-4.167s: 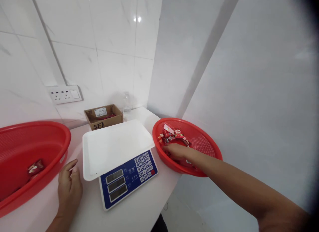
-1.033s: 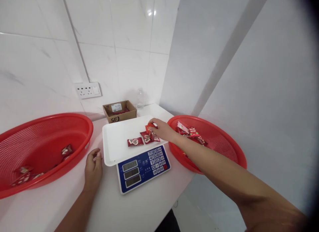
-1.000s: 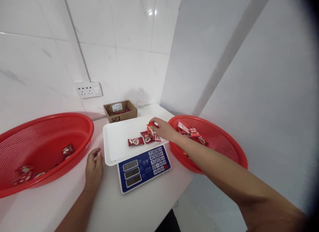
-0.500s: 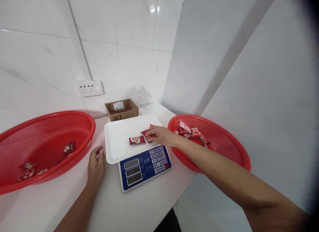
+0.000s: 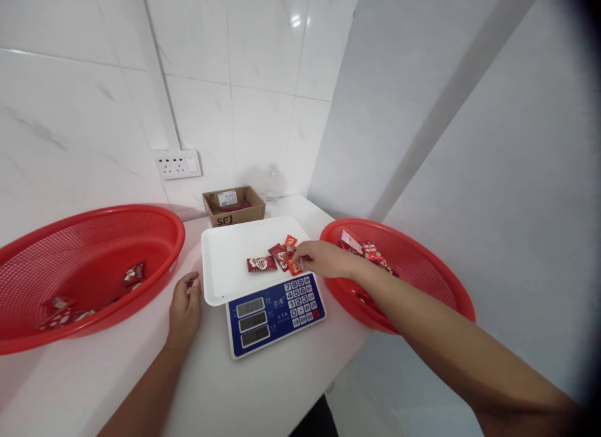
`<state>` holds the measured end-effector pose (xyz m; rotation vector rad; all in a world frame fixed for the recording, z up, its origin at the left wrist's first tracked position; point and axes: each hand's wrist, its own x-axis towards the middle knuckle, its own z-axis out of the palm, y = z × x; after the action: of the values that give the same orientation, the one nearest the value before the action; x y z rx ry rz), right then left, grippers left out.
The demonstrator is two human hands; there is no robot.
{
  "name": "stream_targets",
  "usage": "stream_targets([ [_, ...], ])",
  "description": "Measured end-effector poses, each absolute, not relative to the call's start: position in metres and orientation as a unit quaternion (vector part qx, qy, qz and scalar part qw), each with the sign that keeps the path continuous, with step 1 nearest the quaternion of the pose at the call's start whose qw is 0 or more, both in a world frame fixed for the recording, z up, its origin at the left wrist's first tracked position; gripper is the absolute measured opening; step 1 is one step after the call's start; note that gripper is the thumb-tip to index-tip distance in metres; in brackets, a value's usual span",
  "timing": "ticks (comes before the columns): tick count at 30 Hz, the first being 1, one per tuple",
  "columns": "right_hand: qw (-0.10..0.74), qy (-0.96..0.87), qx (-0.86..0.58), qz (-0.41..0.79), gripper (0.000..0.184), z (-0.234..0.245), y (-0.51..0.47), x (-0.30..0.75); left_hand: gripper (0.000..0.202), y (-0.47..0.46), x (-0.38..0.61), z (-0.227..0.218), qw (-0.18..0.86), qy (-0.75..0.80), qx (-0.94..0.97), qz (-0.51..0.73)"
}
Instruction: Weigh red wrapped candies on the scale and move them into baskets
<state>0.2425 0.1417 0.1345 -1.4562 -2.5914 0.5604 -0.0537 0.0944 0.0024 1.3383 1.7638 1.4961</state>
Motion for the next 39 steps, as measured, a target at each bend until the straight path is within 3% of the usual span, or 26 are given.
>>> stream_targets([
  [4,0.083,-0.824,-0.540,0.151,0.038,0.126,0.145,0.236,0.035,0.095,-0.054,0.003,0.231,0.641,0.491,0.543],
  [9,0.068,-0.846,-0.499,0.175,0.036,0.123,0.144,0.222,0.037,0.094,-0.054,0.002,0.228,0.642,0.491,0.543],
  [17,0.144,-0.846,-0.483,0.172,0.058,0.128,0.157,0.225,0.036,0.095,-0.055,0.001,0.231,0.640,0.491,0.543],
  [23,0.108,-0.843,-0.487,0.199,0.070,0.128,0.159,0.228,0.036,0.095,-0.054,0.002,0.231,0.641,0.491,0.542],
  [28,0.093,-0.804,-0.556,0.188,0.067,0.117,0.170,0.235,0.037,0.094,-0.054,0.002,0.234,0.644,0.488,0.541],
  [35,0.087,-0.812,-0.542,0.196,0.055,0.118,0.167,0.225,0.035,0.095,-0.054,0.002,0.234,0.644,0.489,0.541],
  [39,0.082,-0.802,-0.564,0.178,0.058,0.119,0.168,0.226,0.034,0.095,-0.054,0.002,0.230,0.644,0.487,0.543],
])
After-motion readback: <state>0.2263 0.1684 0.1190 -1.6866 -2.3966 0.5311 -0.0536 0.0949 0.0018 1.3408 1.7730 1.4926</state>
